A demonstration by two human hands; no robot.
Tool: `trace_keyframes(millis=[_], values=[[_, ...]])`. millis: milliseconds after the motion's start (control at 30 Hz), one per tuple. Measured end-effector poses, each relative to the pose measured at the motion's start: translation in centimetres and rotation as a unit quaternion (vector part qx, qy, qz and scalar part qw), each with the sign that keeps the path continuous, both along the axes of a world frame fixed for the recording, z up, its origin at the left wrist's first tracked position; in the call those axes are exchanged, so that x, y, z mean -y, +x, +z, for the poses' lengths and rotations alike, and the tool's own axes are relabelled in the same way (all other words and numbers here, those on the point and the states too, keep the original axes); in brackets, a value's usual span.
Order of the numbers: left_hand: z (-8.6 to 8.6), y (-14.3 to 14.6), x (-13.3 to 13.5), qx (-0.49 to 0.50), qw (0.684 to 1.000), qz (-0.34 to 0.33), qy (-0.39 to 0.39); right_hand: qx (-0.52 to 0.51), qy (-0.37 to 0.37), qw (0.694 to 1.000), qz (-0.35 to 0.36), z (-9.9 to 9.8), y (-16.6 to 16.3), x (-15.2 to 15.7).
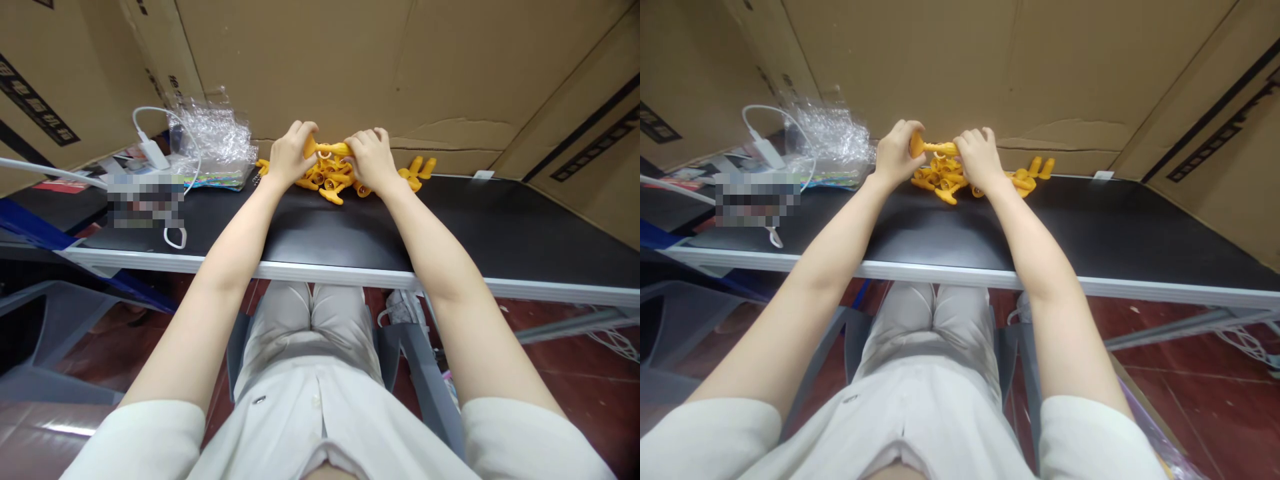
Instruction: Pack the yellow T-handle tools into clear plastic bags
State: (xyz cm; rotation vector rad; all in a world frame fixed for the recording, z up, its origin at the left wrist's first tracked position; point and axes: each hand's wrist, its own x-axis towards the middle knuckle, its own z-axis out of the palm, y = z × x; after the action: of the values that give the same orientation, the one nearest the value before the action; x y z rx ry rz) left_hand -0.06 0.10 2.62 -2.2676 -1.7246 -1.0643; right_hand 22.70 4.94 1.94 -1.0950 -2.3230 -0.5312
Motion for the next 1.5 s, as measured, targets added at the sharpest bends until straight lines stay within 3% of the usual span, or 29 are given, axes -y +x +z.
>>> trace_keyframes(millis=[433, 600, 800, 1267, 1500], values=[[-0.4, 0.7, -1.6, 0.014, 0.999, 0.021, -0.032, -0.008, 0.017, 0.999, -0.03, 1.3, -0.2, 2.1], [-0.2, 0.7, -1.0, 0.014, 0.999, 0.014, -0.033, 0.007, 0.011, 1.0, -0.023, 1.6, 0.0, 2.5], [0.2, 0.6, 0.0, 0.001, 1.0, 0.001, -0.002, 0.008, -0.001, 1.0, 0.005, 1.1, 0.0, 1.7], [-0.3, 0.8, -1.2, 0.002, 0.998, -0.012, -0.059, 0.033, 0.005, 0.999, -0.023, 1.1, -0.6, 2.1], [-0.4, 0.6, -1.0, -0.009, 0.999, -0.003, -0.046, 0.034, -0.021, 0.999, 0.004, 0.3, 0.2, 1.3]])
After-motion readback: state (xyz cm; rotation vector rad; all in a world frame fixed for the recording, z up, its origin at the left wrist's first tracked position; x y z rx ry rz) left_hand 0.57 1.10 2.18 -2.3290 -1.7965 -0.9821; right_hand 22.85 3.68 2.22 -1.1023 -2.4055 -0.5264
